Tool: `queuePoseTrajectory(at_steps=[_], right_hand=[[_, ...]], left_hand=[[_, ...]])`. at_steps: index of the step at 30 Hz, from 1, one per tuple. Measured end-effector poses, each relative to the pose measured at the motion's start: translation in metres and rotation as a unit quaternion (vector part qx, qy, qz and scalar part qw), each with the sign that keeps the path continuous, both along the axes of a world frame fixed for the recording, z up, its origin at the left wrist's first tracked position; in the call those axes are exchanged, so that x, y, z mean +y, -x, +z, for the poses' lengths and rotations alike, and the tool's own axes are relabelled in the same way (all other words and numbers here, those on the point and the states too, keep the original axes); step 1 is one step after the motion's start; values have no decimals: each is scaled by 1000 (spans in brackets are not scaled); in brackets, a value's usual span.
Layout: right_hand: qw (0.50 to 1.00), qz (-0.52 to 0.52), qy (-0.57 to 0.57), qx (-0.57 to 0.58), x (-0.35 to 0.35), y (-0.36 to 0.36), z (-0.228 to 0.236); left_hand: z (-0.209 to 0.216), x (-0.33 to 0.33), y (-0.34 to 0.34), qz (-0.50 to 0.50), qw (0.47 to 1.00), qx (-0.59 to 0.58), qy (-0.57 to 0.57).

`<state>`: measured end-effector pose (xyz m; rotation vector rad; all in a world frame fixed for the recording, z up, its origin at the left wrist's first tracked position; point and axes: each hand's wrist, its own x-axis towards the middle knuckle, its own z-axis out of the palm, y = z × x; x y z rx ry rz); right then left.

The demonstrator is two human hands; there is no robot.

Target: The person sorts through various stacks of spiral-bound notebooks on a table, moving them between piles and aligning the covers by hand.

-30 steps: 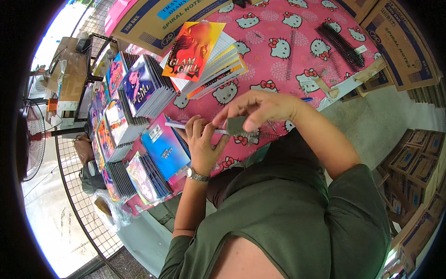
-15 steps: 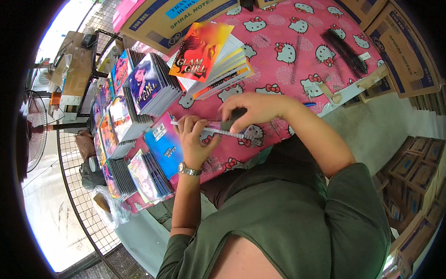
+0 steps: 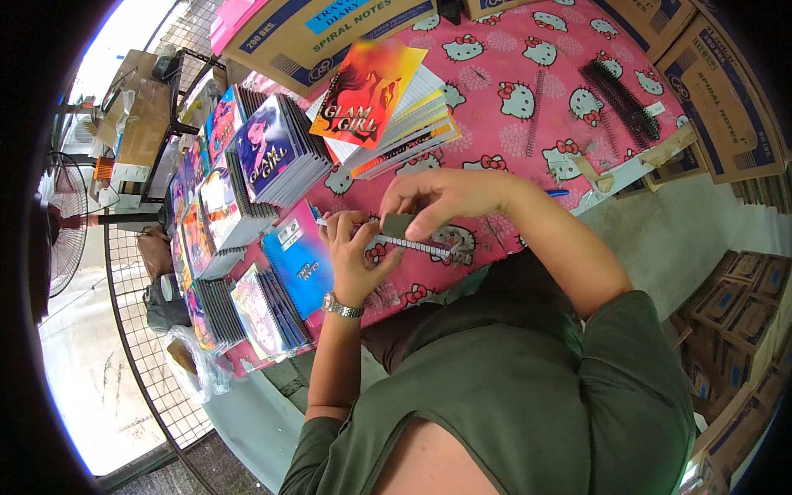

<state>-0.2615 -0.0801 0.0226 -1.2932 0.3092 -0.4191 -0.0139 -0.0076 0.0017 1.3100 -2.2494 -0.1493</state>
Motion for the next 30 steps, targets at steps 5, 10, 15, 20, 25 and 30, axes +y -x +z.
queuePoseTrajectory(at_steps=[5,10,15,20,25,30], right_hand=[[974,22,165,154,-4,-7,-3],[945,1,230,233,-9,-7,-2],[993,44,93,50,-5,-11,0],[993,14,93,67,-8,-16,-4],[989,18,111,100,-15,-22,-5],[951,17,235,200,-25,-32,-6]], left_hand=[[0,0,-5,-12,1000,-1,-11],[3,-2,-4,-15,999,12,-42],[8,-4,-5,-32,998,16,-45],[8,-5,-6,-27,998,30,-48],[7,-4,-12,-24,996,51,-66],[8,-4,-21,-21,994,56,-94]])
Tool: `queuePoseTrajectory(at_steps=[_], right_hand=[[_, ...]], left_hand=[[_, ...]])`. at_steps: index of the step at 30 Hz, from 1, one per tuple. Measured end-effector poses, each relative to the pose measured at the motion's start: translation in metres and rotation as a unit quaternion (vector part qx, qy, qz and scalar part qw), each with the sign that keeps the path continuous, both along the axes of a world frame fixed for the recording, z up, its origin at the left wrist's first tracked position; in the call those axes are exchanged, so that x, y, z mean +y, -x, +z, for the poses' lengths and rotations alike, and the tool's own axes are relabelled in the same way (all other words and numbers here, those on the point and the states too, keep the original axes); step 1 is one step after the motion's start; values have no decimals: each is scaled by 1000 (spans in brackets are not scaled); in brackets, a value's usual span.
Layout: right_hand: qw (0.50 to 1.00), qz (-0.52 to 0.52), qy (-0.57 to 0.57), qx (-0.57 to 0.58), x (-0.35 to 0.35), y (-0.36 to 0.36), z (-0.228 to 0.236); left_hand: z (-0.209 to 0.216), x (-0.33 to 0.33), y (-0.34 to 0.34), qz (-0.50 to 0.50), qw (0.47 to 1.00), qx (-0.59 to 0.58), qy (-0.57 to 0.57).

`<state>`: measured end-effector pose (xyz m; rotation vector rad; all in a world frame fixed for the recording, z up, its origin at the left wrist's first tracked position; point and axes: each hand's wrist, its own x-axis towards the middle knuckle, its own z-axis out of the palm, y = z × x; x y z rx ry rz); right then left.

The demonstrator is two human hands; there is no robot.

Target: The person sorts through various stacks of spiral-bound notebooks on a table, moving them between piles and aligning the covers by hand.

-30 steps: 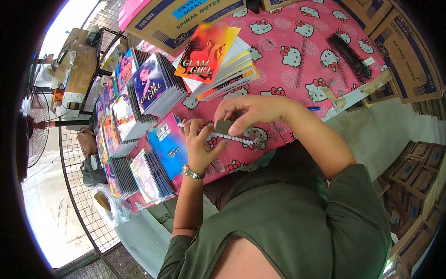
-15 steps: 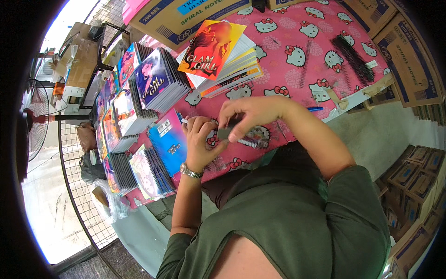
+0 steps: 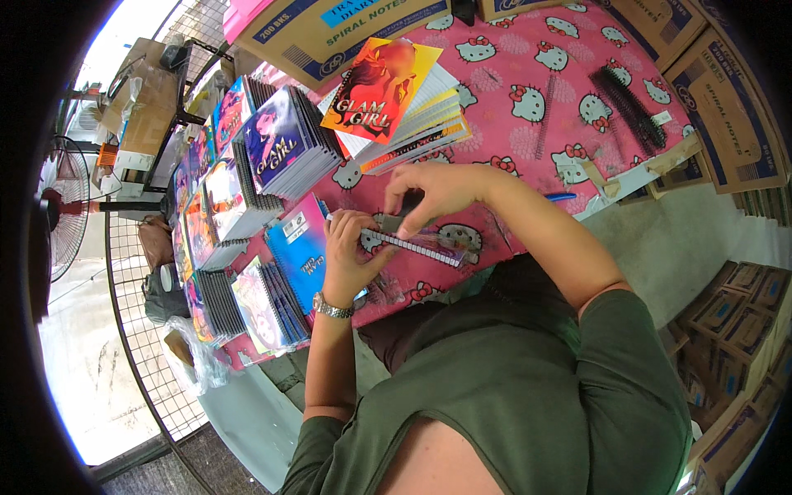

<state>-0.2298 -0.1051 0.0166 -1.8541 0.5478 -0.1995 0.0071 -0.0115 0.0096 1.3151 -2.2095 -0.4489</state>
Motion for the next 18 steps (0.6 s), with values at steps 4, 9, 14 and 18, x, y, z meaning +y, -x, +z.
queuePoseTrajectory(at_steps=[4,9,14,18], right_hand=[[977,27,-188,-101,2,-11,-9],[991,-4,-127,-50,-8,-23,-8],[965,53,-201,-163,-8,-27,-9],[980,21,-163,-110,-9,-21,-9]], left_hand=[[3,-2,-8,7,1000,19,17],[-3,-9,-31,37,996,76,29],[-5,-4,-33,49,990,111,-71],[-5,-6,-26,2,989,126,-73]])
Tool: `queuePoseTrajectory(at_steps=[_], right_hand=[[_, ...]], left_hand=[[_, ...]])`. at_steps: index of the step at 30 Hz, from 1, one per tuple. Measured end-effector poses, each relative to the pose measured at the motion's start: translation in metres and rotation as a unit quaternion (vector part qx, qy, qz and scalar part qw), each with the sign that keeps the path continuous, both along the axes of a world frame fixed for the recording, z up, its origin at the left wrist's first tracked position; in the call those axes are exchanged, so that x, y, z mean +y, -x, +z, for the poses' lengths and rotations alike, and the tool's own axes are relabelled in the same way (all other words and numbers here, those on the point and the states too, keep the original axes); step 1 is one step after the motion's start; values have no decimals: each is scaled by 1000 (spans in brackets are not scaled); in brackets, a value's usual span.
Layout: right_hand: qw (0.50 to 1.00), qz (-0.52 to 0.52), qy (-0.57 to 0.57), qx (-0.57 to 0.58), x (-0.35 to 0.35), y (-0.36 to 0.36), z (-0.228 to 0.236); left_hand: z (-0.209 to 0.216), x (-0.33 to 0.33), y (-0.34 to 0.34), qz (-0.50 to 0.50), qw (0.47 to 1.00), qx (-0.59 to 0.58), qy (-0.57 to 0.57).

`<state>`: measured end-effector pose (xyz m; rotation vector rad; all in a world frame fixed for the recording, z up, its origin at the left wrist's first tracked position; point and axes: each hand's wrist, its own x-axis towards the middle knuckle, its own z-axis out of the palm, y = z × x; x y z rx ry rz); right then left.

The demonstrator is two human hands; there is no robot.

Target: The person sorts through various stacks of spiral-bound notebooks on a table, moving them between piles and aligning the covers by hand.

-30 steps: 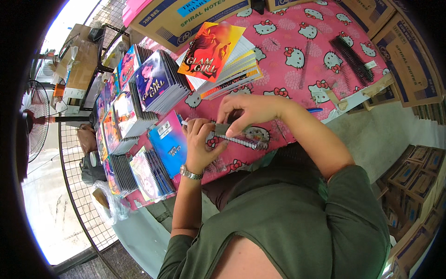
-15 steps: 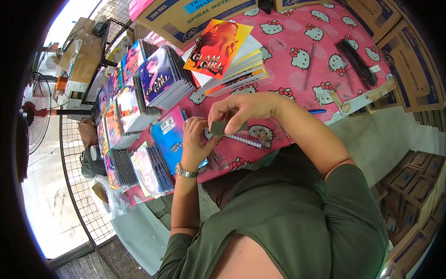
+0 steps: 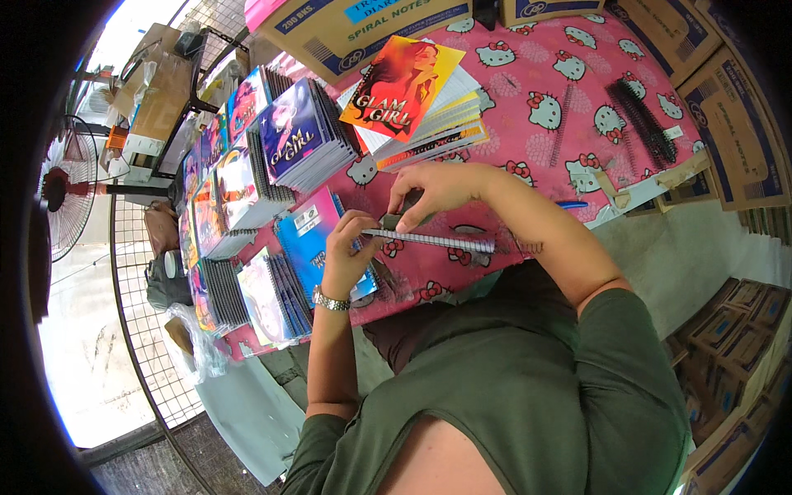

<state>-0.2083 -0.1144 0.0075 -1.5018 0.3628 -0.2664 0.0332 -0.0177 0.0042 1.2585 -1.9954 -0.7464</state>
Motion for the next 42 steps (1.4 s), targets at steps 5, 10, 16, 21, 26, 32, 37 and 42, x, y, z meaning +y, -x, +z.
queuePoseTrajectory(at_steps=[5,10,16,21,26,32,37,42], right_hand=[[999,13,-34,8,9,8,0],[974,21,-159,-160,16,10,1],[998,-19,-49,-22,16,4,7],[944,-84,188,258,-6,23,-41],[804,-336,289,397,-35,127,-57],[653,-431,490,385,61,148,-57],[634,-310,535,464,164,149,-74],[706,-330,482,401,160,156,-79]], left_hand=[[1,-2,9,-38,999,10,-10],[0,-3,9,-33,999,7,-28],[-1,-2,10,-24,998,16,-49],[-8,0,7,-15,995,79,-60],[-12,18,13,91,983,133,-84],[-45,54,23,226,970,86,-2],[-28,53,42,195,973,30,120],[-38,57,28,212,970,107,-43]])
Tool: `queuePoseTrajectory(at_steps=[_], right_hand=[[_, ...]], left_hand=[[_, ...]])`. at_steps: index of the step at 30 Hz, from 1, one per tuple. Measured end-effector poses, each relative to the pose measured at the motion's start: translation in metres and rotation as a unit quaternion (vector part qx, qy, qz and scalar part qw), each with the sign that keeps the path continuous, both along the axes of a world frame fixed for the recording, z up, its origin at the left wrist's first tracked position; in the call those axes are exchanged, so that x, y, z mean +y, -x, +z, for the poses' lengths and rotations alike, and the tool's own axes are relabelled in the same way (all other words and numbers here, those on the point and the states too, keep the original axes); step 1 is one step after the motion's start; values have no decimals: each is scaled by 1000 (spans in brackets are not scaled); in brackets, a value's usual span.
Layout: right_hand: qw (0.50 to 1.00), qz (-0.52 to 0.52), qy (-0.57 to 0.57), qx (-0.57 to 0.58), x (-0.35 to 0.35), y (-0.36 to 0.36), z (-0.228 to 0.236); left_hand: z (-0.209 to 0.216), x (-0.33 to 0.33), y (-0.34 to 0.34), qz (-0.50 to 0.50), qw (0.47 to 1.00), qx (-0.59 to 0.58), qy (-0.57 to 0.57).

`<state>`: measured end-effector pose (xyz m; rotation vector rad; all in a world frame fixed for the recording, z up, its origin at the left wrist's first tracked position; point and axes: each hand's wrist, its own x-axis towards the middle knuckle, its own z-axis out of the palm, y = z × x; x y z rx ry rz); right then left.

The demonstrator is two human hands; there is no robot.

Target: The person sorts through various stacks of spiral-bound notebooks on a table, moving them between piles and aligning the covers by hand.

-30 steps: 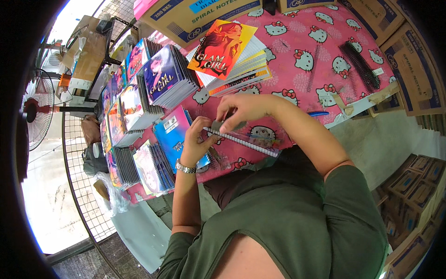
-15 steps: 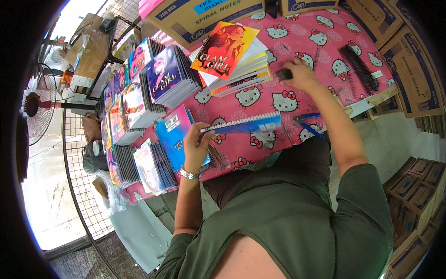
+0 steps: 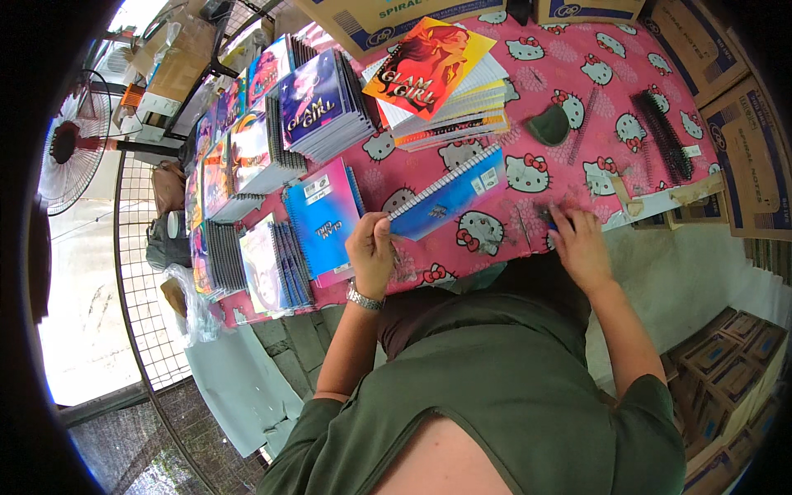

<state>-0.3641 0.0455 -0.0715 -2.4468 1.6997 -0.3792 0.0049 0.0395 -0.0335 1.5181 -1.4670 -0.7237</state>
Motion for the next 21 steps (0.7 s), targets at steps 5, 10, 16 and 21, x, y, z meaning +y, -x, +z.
queuePoseTrajectory(at_steps=[5,10,16,21], right_hand=[[953,163,14,-254,-2,-96,69],[939,191,26,-284,-9,-151,87],[943,166,38,-285,-6,-160,89],[948,167,46,-266,-4,-163,94]], left_hand=[[12,4,20,24,993,-13,112],[3,7,7,3,991,-82,110],[14,8,19,31,985,-85,145],[2,-2,6,-4,976,-145,164]])
